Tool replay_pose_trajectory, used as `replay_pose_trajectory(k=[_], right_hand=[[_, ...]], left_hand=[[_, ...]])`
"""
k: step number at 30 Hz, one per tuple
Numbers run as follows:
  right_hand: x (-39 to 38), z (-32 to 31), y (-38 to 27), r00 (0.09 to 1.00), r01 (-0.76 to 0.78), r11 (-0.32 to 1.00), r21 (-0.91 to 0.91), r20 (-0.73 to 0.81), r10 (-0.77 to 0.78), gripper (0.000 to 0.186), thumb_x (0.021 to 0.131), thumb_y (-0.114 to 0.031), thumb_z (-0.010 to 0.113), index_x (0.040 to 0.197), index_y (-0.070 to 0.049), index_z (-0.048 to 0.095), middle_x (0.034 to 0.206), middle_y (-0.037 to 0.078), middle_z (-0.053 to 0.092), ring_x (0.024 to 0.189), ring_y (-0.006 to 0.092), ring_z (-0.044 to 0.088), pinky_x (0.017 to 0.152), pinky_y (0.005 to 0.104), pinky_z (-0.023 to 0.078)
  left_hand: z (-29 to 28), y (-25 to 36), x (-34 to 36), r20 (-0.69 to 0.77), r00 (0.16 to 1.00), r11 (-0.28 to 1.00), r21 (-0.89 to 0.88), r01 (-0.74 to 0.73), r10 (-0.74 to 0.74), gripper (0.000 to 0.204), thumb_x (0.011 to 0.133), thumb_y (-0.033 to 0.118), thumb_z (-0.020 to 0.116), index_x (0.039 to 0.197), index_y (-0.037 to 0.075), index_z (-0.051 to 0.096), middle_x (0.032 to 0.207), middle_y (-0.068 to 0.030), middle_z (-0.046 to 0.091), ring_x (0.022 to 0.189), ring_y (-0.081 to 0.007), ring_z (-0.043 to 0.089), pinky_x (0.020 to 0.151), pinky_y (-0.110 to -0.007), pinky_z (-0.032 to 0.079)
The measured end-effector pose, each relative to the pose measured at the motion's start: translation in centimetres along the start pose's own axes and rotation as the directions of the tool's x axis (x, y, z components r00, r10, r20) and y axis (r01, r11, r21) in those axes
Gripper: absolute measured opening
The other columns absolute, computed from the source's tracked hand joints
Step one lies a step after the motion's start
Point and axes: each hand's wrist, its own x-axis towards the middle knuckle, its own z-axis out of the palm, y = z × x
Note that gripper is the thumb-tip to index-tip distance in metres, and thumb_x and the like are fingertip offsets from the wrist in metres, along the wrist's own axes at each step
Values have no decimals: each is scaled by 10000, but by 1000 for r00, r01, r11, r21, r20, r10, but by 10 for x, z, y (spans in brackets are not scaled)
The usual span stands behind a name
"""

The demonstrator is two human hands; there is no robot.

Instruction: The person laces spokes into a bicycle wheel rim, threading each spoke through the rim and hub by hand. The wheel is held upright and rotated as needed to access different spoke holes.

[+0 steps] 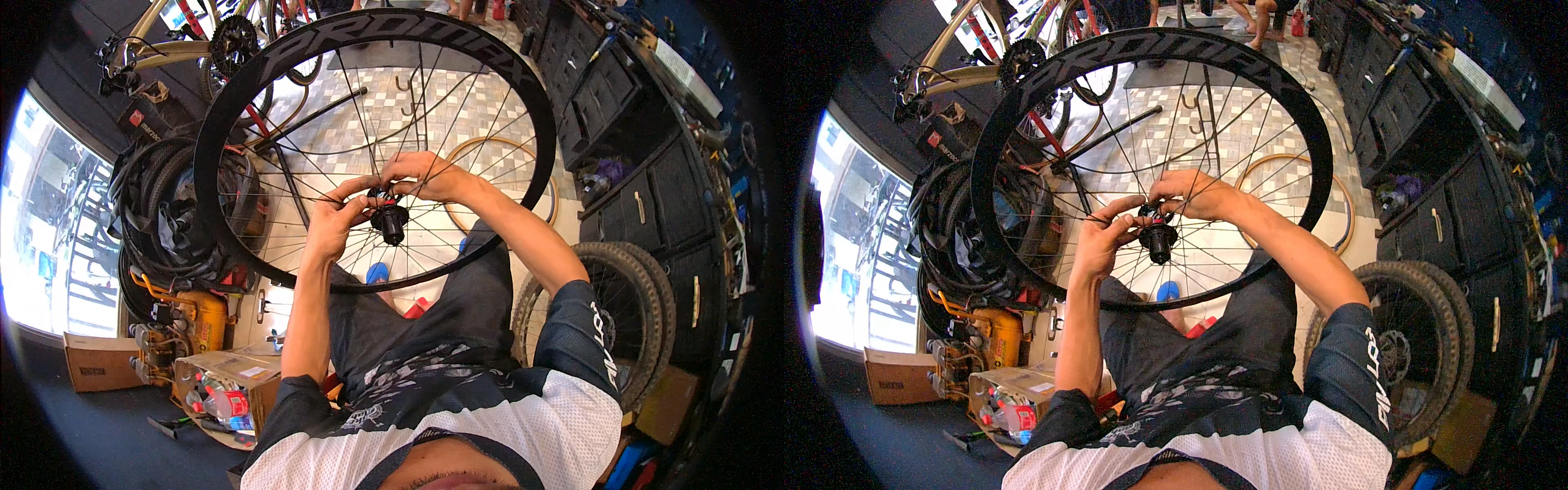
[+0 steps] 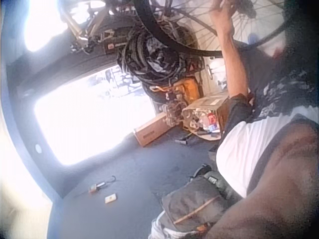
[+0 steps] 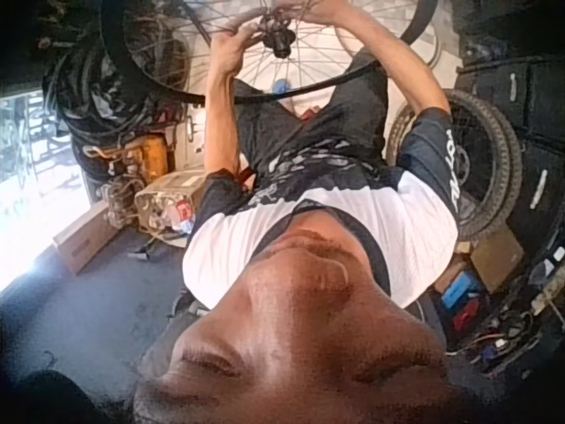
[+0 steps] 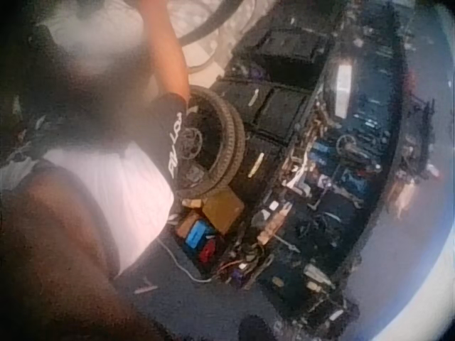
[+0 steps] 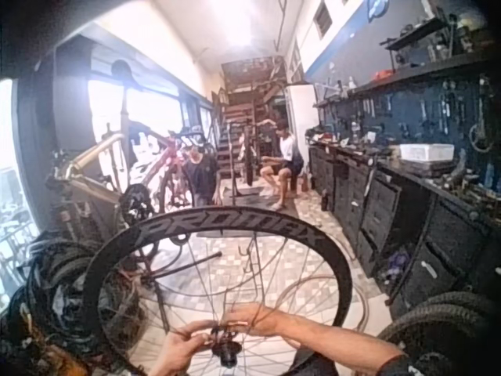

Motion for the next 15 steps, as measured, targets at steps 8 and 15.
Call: replay_pose_trajectory(k=[8, 15], right_hand=[[2, -10, -12, 988, -61, 962, -265, 118, 95, 333, 903, -365, 769, 1149, -172, 655, 1367, 113, 608, 1156, 343, 660, 906, 439, 561], [2, -27, -22, 943, -176, 964, -199, 246, 223, 240, 914, -18, 628, 1135, -114, 622, 949, 145, 672, 947, 366, 677, 776, 463, 528]], left_hand=[[5, 5, -5, -20, 1000, 1000, 21, -10, 11, 310, 989, 34, 612, 1290, -27, 655, 1171, -119, 729, 1006, -172, 738, 856, -288, 594], [0, 0, -3, -6, 1000, 1000, 20, -14, 14, 315, 987, 28, 607, 1293, -35, 650, 1172, -120, 724, 1023, -186, 740, 877, -309, 599]])
